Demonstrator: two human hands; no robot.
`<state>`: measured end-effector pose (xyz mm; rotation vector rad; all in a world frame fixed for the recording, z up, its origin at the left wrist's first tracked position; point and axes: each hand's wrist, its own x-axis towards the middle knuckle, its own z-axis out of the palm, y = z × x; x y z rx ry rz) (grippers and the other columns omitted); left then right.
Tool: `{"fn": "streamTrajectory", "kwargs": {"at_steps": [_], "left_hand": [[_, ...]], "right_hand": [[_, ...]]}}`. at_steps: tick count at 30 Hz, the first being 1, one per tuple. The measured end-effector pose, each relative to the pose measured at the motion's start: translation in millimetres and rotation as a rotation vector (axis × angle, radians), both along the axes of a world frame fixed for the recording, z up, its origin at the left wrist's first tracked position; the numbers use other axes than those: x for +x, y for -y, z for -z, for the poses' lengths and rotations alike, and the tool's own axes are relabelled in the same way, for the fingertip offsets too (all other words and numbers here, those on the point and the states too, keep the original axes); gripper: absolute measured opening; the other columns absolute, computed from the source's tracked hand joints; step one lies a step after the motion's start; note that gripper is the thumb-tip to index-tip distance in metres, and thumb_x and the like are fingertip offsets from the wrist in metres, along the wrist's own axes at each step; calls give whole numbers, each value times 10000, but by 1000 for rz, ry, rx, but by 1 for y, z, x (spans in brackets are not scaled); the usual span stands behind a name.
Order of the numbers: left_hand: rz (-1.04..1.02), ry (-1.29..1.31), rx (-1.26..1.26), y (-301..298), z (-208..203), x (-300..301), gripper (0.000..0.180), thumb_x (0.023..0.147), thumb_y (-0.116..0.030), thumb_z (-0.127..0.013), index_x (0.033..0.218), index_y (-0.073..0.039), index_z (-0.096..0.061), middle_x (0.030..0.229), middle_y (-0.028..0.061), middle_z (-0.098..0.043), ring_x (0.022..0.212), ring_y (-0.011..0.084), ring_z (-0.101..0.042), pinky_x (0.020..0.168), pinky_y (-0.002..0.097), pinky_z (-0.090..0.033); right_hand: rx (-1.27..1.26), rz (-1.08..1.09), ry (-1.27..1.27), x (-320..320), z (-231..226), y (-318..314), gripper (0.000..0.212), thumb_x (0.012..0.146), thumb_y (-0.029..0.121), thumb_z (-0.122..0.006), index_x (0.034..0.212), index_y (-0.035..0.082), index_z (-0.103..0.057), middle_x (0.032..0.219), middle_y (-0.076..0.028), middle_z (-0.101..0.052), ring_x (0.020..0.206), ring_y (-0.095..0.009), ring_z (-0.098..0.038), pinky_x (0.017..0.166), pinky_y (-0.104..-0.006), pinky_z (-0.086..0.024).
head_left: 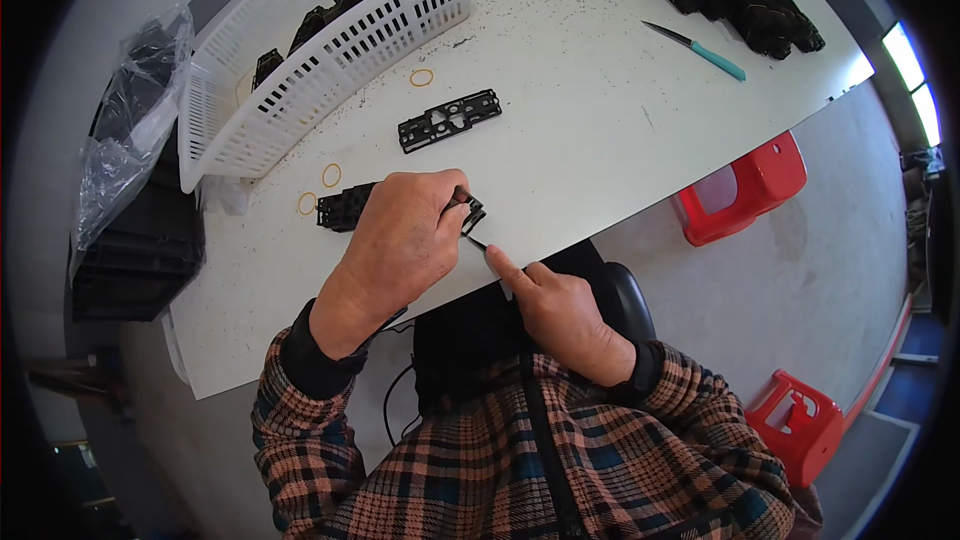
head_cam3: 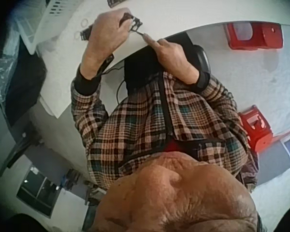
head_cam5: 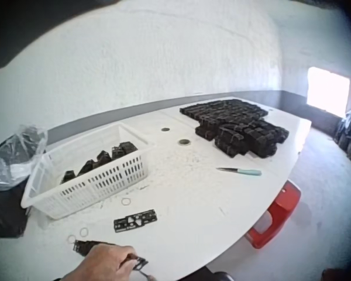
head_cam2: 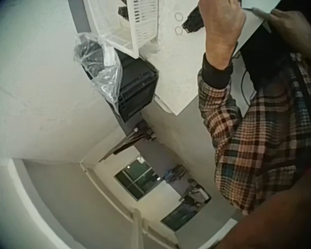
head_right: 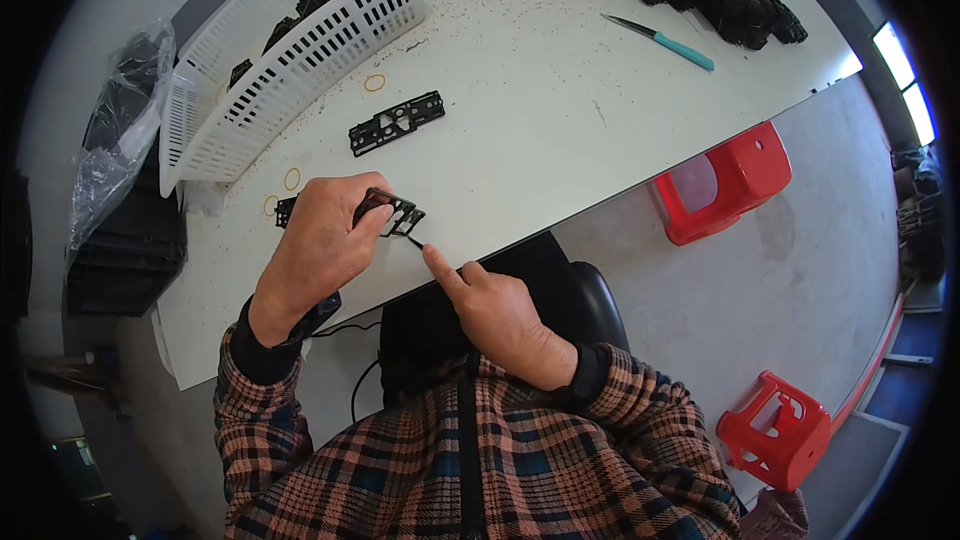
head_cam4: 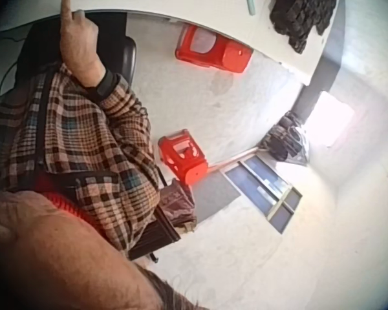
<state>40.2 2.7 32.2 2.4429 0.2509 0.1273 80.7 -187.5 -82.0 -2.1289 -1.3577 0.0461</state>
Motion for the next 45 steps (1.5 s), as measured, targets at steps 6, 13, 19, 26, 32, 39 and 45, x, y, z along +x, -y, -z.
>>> {"fn": "streamTrajectory", "kwargs": {"at_steps": [6, 13, 19, 26, 32, 39, 45], "left_hand": [[-31, -43, -26, 0, -1, -3, 90, 839, -20, -579, 853, 69, -582, 565, 107, -500, 512, 127, -408, 494, 304, -360], [-19, -3, -32, -2, 0, -3, 100, 836, -25, -582, 854, 73, -584, 565, 108, -505, 513, 132, -410, 496, 301, -363], [-26, -29, -30, -2, -1, -4, 101, 837, -24, -584, 857, 75, -586, 577, 109, -524, 512, 131, -420, 499, 295, -374], [-148, 34, -195, -20, 20, -29, 120, 878, -57, -577, 892, 53, -622, 691, 75, -628, 522, 109, -524, 482, 244, -431], [-350, 228, -634, -16, 28, -62, 176, 930, -128, -589, 1003, 29, -624, 787, 97, -674, 530, 123, -602, 460, 224, -459], [-341, 360, -857, 2, 25, -87, 221, 937, -171, -626, 1024, 32, -615, 800, 120, -684, 530, 136, -613, 459, 227, -464], [-333, 422, -946, 14, 23, -99, 231, 936, -178, -637, 1015, 38, -617, 810, 132, -689, 545, 144, -622, 474, 225, -475]], "right_hand": [[54, 6, -112, 4, -7, 1, 562, 802, -37, -603, 1346, 83, -530, 665, -84, -520, 547, -240, -558, 503, -356, -471], [45, -8, -140, 1, -12, -6, 533, 820, -37, -594, 1337, 78, -536, 659, -94, -525, 551, -254, -565, 505, -372, -465], [-8, -8, -126, 1, -3, -4, 536, 818, -43, -588, 1339, 70, -530, 660, -109, -535, 558, -273, -570, 513, -383, -465], [171, 4, -258, 9, -10, 8, 502, 846, -54, -564, 1339, 31, -515, 683, -154, -575, 549, -282, -570, 525, -363, -462], [302, 33, -419, 11, -26, 19, 471, 884, -55, -529, 1350, 8, -497, 712, -190, -596, 524, -236, -534, 544, -302, -447], [392, 99, -442, 6, -24, 22, 459, 903, -38, -532, 1359, 3, -493, 669, -168, -553, 492, -182, -475, 507, -276, -406], [366, 93, -437, 3, -22, 29, 455, 908, -29, -528, 1360, 7, -490, 694, -190, -554, 510, -155, -461, 527, -267, -404]]}}
